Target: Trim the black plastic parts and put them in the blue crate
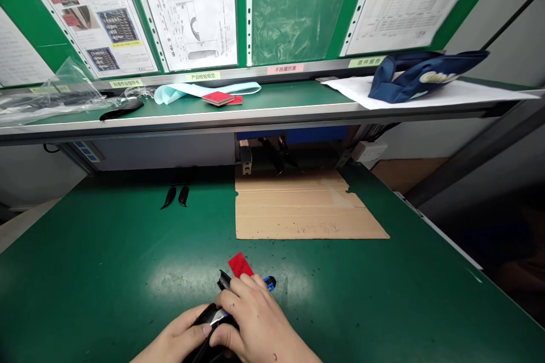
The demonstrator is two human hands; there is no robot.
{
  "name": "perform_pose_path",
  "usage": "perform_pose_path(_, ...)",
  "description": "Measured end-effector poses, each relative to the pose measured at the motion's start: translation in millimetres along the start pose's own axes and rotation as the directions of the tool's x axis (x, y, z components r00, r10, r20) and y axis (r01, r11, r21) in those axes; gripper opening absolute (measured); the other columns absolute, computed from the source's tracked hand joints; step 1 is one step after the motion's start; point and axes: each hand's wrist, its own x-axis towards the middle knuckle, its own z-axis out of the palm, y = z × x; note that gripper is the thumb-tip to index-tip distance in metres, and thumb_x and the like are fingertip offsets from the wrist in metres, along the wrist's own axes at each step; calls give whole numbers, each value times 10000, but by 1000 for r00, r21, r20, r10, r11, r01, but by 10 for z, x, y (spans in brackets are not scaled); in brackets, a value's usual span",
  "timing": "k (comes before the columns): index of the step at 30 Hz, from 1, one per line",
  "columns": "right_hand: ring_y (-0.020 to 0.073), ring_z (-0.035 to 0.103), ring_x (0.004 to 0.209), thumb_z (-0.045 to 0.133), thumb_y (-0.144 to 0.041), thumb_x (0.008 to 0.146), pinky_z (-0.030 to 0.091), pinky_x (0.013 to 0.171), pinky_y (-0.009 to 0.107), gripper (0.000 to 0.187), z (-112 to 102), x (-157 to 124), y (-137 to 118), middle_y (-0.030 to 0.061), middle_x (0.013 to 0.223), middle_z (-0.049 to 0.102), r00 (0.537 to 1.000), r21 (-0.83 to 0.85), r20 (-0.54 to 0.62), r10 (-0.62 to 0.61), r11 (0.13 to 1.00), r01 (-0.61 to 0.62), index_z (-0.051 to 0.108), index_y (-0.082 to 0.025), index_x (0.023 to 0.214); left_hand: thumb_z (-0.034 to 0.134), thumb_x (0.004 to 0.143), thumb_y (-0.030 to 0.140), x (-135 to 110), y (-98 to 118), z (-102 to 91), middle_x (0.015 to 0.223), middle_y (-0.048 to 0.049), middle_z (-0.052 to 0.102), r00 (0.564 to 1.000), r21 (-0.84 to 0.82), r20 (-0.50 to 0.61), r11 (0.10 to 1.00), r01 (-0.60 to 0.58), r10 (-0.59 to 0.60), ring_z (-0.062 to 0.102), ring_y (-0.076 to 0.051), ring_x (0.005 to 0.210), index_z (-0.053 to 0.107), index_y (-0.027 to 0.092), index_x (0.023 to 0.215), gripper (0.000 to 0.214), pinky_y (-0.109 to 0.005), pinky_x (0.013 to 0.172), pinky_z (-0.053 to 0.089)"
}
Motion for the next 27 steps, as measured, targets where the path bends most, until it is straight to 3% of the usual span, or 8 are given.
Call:
perform_pose_path(9, 213, 485, 882, 476, -559, 905, 375, 830, 370, 338, 10, -5, 35, 26, 931, 558, 999, -1, 25, 33, 999, -33, 561, -234, 940, 611, 821, 451, -14, 116, 67, 936, -96, 715, 999, -31, 46, 999, -11, 12, 640, -279, 948, 629, 120, 1119, 446, -420, 898, 429)
perform_pose_path(27, 217, 507, 915, 526, -505, 902, 381, 859, 386, 266, -2, 0, 48, 19, 955, 576, 998, 19, 41, 38, 999, -39, 556, -244, 947, 598, 826, 466, 7, 151, 73, 936, -90, 711, 997, 5, 82, 1000, -12, 12, 634, -275, 958, 623, 134, 1139, 457, -400, 887, 437)
